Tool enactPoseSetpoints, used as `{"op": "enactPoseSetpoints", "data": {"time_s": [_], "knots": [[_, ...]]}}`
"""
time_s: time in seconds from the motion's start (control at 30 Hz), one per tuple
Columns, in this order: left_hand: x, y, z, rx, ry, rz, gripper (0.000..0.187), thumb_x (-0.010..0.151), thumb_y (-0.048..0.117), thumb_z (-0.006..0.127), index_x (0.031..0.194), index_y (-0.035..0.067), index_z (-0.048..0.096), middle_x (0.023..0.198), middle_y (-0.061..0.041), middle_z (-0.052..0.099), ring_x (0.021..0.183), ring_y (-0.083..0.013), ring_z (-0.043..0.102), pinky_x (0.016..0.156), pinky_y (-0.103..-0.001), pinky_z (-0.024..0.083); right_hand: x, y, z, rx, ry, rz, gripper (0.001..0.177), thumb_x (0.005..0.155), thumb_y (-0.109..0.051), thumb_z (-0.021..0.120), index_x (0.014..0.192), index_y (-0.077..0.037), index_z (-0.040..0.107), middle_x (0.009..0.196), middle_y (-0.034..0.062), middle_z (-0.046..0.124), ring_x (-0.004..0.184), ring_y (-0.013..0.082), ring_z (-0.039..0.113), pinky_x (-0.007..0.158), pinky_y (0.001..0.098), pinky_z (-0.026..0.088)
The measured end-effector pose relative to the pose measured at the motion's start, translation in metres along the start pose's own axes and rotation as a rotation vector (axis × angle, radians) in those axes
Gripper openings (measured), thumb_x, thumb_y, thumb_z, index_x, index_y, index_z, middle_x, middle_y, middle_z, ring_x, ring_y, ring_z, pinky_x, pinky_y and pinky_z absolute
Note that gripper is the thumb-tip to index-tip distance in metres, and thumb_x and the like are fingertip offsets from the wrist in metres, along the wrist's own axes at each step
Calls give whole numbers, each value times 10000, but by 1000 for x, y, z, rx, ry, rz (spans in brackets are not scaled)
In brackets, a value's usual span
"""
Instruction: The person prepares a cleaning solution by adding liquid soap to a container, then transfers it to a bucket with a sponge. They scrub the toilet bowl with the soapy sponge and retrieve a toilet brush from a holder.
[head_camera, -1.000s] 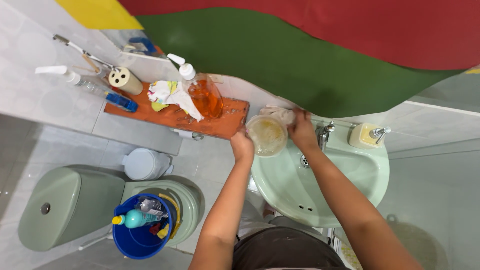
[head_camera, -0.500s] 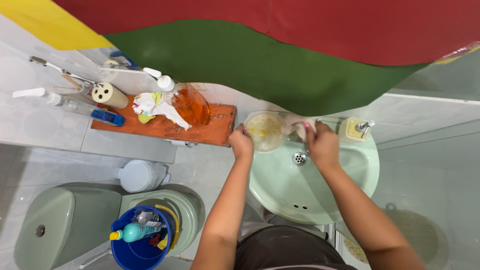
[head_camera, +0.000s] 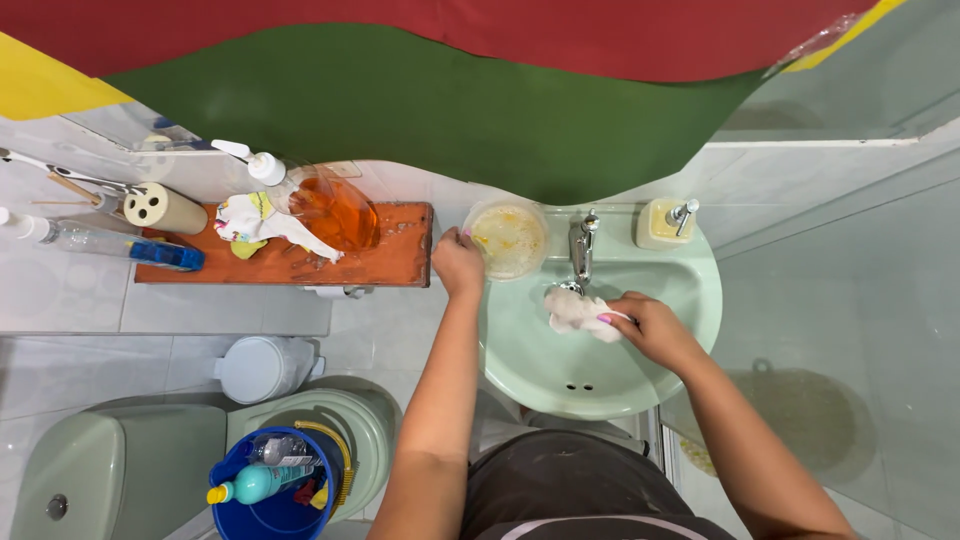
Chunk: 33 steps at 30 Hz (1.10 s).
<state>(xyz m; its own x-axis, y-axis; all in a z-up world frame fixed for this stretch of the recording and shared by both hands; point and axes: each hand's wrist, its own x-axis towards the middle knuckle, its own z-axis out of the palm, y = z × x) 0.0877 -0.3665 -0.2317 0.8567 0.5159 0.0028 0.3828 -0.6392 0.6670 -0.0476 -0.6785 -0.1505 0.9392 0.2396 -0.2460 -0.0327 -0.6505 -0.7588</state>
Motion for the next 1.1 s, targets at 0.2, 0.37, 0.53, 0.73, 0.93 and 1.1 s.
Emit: {"op": "enactPoseSetpoints", "data": {"time_s": [0.2,0.37,0.53,0.73,0.93,1.1], "knots": [[-22,16,-27,-94,90,54,375,919,216,638,1244,39,698,1118,-187,741,1075,-394,699,967,-486,541,41,113,59,-453,-151,262,731,925,-276,664,1592,-167,385,1435,223,554,1153,432,696,992,511,588],[-64,46,-60,-203,143,194,291,922,147,664,1180,14,694,1084,-194,704,1065,-417,676,967,-492,519,47,83,53,-295,97,172,350,949,-329,625,1267,-181,626,1016,144,664,946,408,715,842,497,582],[-100,50,-72,-170,117,322,161,958,218,683,987,72,745,891,-132,728,892,-358,720,839,-446,559,62,19,18,-275,424,81,258,973,-481,673,941,-236,745,627,46,676,689,339,720,656,430,578],[-137,27,-73,-108,-45,362,148,983,175,594,931,109,716,781,-144,689,827,-398,704,774,-477,552,106,-9,6,-200,467,6,629,910,-502,717,1296,-7,684,1109,215,740,1047,462,687,906,582,543],[-159,-46,13,84,-483,425,219,960,239,548,885,177,745,775,-48,695,850,-304,728,778,-398,589,142,24,21,-454,371,92,554,809,-336,738,1323,-130,710,1021,138,778,949,421,731,843,544,595],[-141,-77,87,3,-755,206,330,995,146,503,1233,56,713,1136,-191,684,1136,-366,672,952,-424,554,136,5,7,-449,229,193,524,931,-210,664,1450,-254,614,1139,147,762,1087,426,701,959,547,564]]}}
